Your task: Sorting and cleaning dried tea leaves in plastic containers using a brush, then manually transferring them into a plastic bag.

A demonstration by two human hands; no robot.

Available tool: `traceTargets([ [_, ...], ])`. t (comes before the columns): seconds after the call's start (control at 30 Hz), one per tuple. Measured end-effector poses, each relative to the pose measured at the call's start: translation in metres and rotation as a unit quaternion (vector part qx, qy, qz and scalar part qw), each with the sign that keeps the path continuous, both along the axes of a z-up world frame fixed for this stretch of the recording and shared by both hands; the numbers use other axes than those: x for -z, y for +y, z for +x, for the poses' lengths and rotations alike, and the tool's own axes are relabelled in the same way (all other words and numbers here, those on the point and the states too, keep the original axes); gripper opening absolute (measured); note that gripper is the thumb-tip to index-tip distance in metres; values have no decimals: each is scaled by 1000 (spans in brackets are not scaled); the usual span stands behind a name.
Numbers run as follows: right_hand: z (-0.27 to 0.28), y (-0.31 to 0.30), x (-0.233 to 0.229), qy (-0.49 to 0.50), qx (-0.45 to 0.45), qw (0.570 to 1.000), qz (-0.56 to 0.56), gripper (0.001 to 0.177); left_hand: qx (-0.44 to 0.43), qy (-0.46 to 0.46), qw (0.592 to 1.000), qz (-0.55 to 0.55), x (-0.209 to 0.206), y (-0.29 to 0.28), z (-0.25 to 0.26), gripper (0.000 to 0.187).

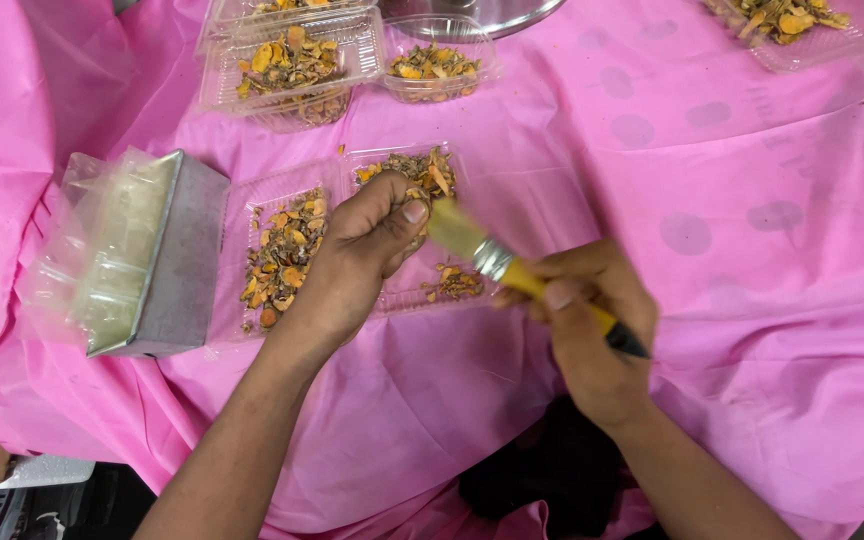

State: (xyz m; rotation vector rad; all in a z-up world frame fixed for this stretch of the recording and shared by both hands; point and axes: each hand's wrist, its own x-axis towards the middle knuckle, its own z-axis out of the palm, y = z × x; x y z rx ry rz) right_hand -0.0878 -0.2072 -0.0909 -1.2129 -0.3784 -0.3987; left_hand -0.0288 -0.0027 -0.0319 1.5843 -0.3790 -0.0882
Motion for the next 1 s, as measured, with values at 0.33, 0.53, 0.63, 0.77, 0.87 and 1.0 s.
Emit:
traceTargets([
  [0.33,9,-14,1,6,-23,999,-34,18,-77,-56,896,433,-31,9,59,19],
  [0.53,14,-20,6,-10,-33,999,-37,14,-38,-136,821,553,-15,26,91,16],
  [0.63,16,-23,4,-29,-32,998,-50,18,-38,-213,838,502,-14,32,84,14],
  [0.77,17,-28,-2,-47,9,992,-116,16,-47,-231,849,473,-23,28,61,21],
  [0.87,22,-35,-7,-48,34,987,-152,20,-38,-219,840,496,-32,23,42,23],
  [1.0,24,-34,-17,-45,54,976,-208,23,6,-179,840,512,-35,21,-3,18],
])
